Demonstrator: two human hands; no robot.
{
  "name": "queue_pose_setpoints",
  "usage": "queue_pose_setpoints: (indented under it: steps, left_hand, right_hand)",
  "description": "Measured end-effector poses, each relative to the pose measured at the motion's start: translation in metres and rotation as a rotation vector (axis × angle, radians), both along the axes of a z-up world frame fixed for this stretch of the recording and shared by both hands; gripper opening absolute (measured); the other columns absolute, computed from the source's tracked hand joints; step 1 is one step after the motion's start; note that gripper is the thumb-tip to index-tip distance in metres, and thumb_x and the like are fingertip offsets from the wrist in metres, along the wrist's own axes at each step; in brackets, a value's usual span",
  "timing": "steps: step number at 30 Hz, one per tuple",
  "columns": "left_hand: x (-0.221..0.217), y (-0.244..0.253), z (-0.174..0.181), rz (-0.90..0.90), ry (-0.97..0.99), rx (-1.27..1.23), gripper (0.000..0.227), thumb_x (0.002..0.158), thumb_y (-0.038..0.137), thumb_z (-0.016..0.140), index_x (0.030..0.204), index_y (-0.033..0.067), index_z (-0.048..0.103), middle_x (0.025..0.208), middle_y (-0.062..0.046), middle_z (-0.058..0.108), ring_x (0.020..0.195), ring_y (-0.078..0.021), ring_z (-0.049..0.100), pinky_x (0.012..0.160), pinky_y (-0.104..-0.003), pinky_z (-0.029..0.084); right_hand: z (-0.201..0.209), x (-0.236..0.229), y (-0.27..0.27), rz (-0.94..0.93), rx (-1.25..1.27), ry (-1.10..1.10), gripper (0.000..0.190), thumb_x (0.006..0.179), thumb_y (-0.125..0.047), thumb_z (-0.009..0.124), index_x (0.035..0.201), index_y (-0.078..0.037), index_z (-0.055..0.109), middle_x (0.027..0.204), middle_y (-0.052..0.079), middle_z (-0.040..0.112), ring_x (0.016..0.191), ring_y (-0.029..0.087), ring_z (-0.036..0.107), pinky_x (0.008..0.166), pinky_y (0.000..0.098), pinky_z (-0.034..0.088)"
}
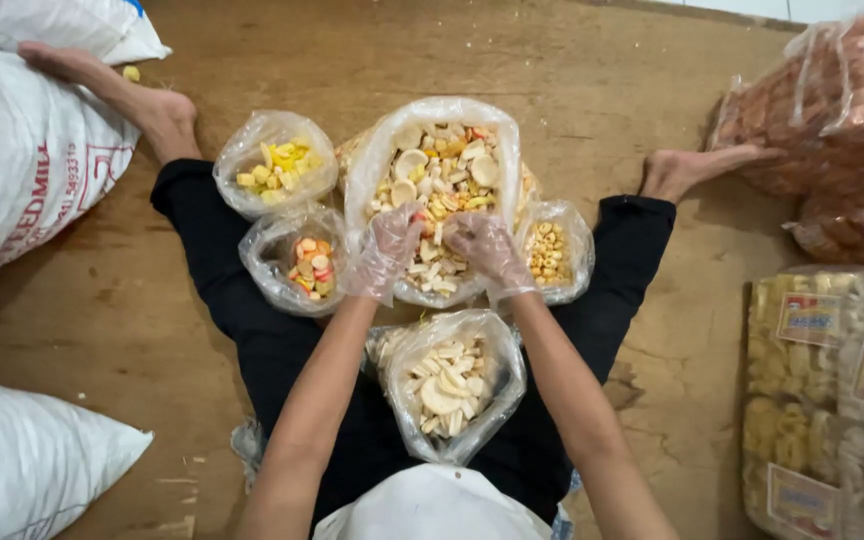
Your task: The person sits on the floor and sorts mixed snack pieces from a large central bag into several smaller plastic bags. They use gloved hands to pick and separate different snack types, placing them into designated bags.
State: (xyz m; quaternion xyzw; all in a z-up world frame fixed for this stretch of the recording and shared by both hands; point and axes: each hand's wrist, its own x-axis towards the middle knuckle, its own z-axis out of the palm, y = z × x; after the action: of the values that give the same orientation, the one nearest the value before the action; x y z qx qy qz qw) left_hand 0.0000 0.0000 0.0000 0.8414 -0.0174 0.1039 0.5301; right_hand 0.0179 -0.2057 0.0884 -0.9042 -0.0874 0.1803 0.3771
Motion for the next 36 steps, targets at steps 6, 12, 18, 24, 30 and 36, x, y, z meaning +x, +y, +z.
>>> queue_pose_setpoints:
  steps: [6,12,18,24,30,36]
  left_hand:
    - [-0.008,0.001,-0.033,0.016,-0.168,0.122,0.056,0.084,0.016,0.077,0.138,0.015,0.063,0.111,-0.023,0.073,0.099,-0.039,0.072,0.08,-0.049,0.062]
    - [-0.029,-0.003,0.015,-0.001,-0.263,0.154,0.06,0.081,0.012,0.078,0.139,0.0137,0.063,0.111,-0.021,0.07,0.096,-0.0416,0.071,0.082,-0.049,0.06]
    - [-0.03,0.017,0.016,-0.068,-0.048,0.198,0.026,0.079,0.041,0.086,0.097,0.0267,0.074,0.085,0.0,0.071,0.08,-0.0236,0.073,0.07,-0.033,0.058]
    - [-0.014,0.005,0.002,0.02,0.156,0.074,0.012,0.081,0.02,0.075,0.09,0.0277,0.077,0.084,0.004,0.074,0.085,-0.0195,0.074,0.073,-0.032,0.057]
    - [-0.027,0.003,0.033,0.023,0.018,-0.085,0.016,0.082,0.006,0.07,0.086,0.0208,0.075,0.069,0.0,0.069,0.067,-0.0174,0.068,0.064,-0.031,0.054]
    - [-0.038,0.005,0.039,0.033,-0.007,-0.168,0.013,0.082,0.001,0.074,0.089,0.0122,0.074,0.072,-0.008,0.069,0.069,-0.0261,0.068,0.067,-0.036,0.055]
  right_hand:
    - [-0.028,0.002,-0.008,-0.032,-0.136,-0.019,0.042,0.084,-0.043,0.076,0.125,-0.034,0.072,0.117,0.005,0.074,0.115,0.026,0.069,0.1,0.0412,0.055]
    - [0.008,-0.013,-0.001,-0.117,-0.132,0.013,0.037,0.081,-0.043,0.076,0.118,-0.041,0.073,0.117,-0.001,0.074,0.113,0.023,0.069,0.1,0.0381,0.055]
    - [-0.017,-0.005,-0.003,-0.32,0.029,-0.005,0.04,0.078,-0.037,0.078,0.118,-0.036,0.073,0.116,0.002,0.072,0.105,0.021,0.071,0.096,0.0341,0.056]
    - [-0.021,0.026,0.001,-0.085,-0.182,-0.226,0.039,0.087,-0.037,0.067,0.126,-0.042,0.067,0.13,-0.004,0.061,0.122,0.021,0.062,0.104,0.039,0.053]
    - [-0.109,0.064,0.012,0.264,-0.576,-0.253,0.037,0.09,-0.04,0.067,0.126,-0.045,0.064,0.118,0.003,0.062,0.111,0.025,0.069,0.085,0.0444,0.062]
    - [-0.173,0.082,0.006,0.232,-0.569,-0.331,0.024,0.092,-0.03,0.059,0.111,-0.022,0.071,0.108,0.014,0.059,0.087,0.032,0.075,0.073,0.0439,0.063]
